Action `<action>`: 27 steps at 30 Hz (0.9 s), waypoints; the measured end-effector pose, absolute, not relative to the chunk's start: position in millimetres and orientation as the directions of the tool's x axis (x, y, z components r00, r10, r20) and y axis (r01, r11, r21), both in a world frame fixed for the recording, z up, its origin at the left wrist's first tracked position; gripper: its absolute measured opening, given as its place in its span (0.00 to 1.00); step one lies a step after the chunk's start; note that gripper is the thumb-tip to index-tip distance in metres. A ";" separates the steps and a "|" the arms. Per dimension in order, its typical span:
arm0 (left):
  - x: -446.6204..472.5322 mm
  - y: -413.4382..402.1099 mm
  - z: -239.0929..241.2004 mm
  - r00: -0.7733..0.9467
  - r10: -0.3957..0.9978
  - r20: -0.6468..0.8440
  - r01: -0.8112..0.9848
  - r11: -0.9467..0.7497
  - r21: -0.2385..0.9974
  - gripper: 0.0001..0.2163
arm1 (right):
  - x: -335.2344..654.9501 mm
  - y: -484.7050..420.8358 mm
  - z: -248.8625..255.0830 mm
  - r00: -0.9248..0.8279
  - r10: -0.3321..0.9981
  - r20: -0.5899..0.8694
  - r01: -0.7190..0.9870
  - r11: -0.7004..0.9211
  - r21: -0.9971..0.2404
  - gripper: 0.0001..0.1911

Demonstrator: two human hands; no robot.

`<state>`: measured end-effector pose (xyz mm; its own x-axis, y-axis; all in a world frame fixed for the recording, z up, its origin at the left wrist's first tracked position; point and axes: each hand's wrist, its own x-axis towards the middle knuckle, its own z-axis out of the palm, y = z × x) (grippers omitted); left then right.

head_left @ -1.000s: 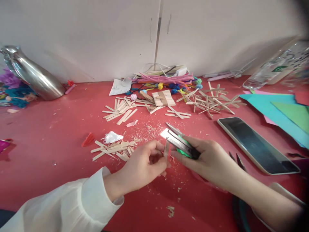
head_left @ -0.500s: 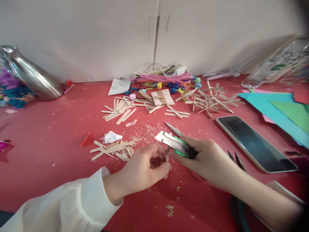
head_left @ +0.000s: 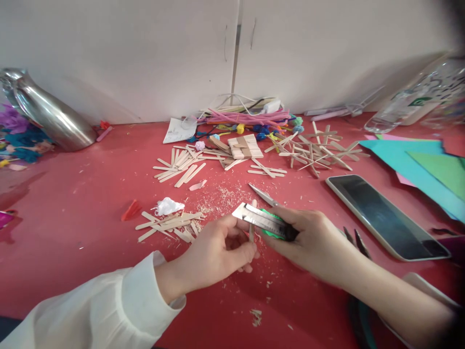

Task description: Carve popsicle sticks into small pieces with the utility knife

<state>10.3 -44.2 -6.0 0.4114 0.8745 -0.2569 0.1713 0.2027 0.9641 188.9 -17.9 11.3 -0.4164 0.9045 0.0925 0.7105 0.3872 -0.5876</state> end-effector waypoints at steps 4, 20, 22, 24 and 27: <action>9.7 -44.5 -5.4 0.412 0.885 -0.219 0.260 0.117 0.959 0.05 | 187.7 -18.4 11.6 -0.413 0.898 0.155 0.716 0.425 -0.554 0.06; 11.5 -41.0 8.7 0.488 0.820 -0.299 0.115 0.280 0.953 0.07 | 188.2 -23.1 15.8 -0.495 0.867 0.056 0.632 0.403 -0.662 0.03; 9.3 -36.8 9.3 0.486 0.823 -0.294 0.003 0.335 0.942 0.06 | 186.3 -24.2 18.2 -0.550 0.835 -0.002 0.583 0.382 -0.717 0.05; 6.5 -33.1 8.7 0.459 0.844 -0.277 -0.038 0.330 0.943 0.08 | 185.4 -24.9 20.8 -0.569 0.822 -0.029 0.541 0.348 -0.765 0.05; 3.8 -30.9 7.7 0.403 0.880 -0.250 -0.019 0.281 0.959 0.07 | 187.4 -24.1 21.8 -0.448 0.892 -0.065 0.502 0.191 -0.844 0.07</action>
<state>3.8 -30.9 7.7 0.4031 0.8803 -0.2501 -0.0188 0.2812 0.9595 187.4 -24.1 21.8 -0.4480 0.8917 -0.0647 0.5018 0.1909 -0.8437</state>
